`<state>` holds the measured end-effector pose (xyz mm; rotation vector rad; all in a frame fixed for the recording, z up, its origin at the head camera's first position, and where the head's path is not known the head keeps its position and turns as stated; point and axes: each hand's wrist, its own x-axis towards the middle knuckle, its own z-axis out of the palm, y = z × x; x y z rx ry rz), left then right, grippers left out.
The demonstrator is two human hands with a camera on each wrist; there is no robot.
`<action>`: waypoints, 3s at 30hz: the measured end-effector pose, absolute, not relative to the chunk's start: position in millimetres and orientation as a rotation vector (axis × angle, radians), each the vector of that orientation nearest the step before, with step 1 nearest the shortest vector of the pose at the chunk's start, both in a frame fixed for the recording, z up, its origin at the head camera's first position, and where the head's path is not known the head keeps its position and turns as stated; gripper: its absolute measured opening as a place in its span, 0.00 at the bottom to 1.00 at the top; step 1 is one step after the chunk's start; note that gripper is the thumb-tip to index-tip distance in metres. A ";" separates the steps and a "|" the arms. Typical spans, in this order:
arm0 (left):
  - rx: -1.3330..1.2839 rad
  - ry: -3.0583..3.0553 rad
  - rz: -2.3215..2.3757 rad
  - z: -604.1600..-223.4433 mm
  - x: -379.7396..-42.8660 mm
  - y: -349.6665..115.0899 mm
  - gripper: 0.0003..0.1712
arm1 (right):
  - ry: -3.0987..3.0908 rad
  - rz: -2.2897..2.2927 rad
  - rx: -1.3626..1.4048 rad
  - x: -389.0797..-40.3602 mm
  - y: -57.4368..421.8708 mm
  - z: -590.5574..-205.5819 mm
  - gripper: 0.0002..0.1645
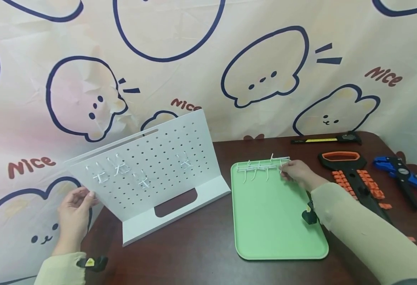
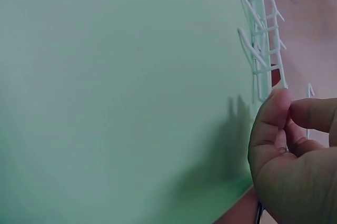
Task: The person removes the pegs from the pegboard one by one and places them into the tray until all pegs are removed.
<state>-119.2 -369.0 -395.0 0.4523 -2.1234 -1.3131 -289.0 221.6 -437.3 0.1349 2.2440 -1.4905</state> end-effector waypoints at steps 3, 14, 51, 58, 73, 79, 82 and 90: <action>0.451 -2.120 -1.307 -395.4 -119.2 -369.0 0.11 | 2.220 -1.500 0.127 -288.1 220.3 -440.6 0.23; 0.436 -2.109 -1.316 -395.7 -119.9 -370.1 0.10 | 2.193 -1.500 0.114 -289.8 215.8 -444.9 0.19; 0.433 -2.093 -1.325 -396.2 -122.7 -369.1 0.07 | 2.432 -1.230 -0.053 -293.4 202.0 -443.5 0.13; 0.422 -2.094 -1.338 -396.8 -122.7 -371.0 0.09 | 2.472 -1.159 -0.012 -295.9 202.6 -446.7 0.12; 0.436 -2.078 -1.356 -395.5 -120.5 -369.8 0.07 | 2.524 -1.344 0.003 -305.8 211.3 -401.7 0.25; 0.435 -2.068 -1.367 -395.6 -121.2 -369.7 0.06 | 2.471 -1.442 -0.040 -312.7 186.2 -373.1 0.26; 0.435 -2.081 -1.359 -396.1 -122.2 -370.5 0.07 | 2.426 -1.473 -0.089 -313.1 165.1 -361.8 0.26; 0.434 -2.098 -1.362 -396.2 -124.1 -372.3 0.09 | 2.266 -1.606 -0.273 -306.5 89.0 -331.0 0.22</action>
